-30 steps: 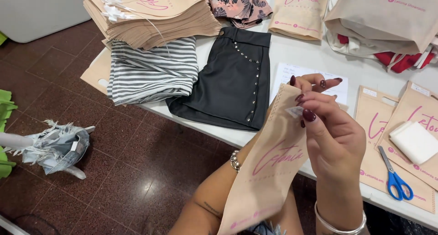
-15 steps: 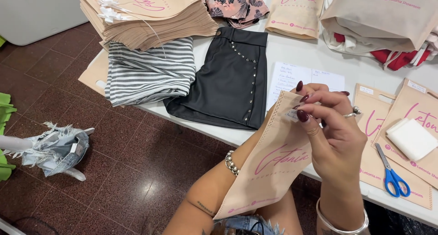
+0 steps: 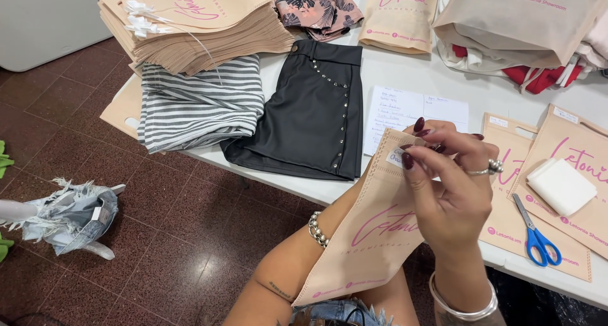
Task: The person writes on small white labels using a blue pen, then places the labels on beige shopping bags. The person also handles folded clothing items and a black skirt on the table.
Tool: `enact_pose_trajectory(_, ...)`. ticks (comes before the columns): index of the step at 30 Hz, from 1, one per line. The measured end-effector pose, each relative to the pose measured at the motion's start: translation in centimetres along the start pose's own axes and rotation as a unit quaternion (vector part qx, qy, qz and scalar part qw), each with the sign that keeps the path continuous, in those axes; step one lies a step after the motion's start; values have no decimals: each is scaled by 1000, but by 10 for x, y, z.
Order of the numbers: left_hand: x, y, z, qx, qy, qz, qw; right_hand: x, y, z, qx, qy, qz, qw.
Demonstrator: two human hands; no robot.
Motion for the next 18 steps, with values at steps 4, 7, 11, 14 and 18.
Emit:
enact_pose_trajectory(4,0,2,4,289,-54,5,956,-8,5,6,-99,53,8,994)
enact_pose_trajectory(7,0,11,8,329,-68,-15,942,-10,10,9,-109,43,2,993)
enact_pose_trajectory(11,-7,15,15,475,-90,53,874,-14,9,12,-88,18,42,995)
enact_pose_trajectory(14,-2,14,20,509,-70,44,857,-19,7,17,-66,-3,48,997)
enact_pose_trajectory(18,3,41,33,419,-18,32,907,-23,7,16,-57,-41,59,996)
Point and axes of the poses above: each hand's wrist, its own x-axis towards the middle knuckle, its own y-axis out of the back of the hand, z = x × y, the point moved 1 cm from there along x, towards the middle knuckle, and after that the axes turned 5 degrees about z, right-handed, at the moved point
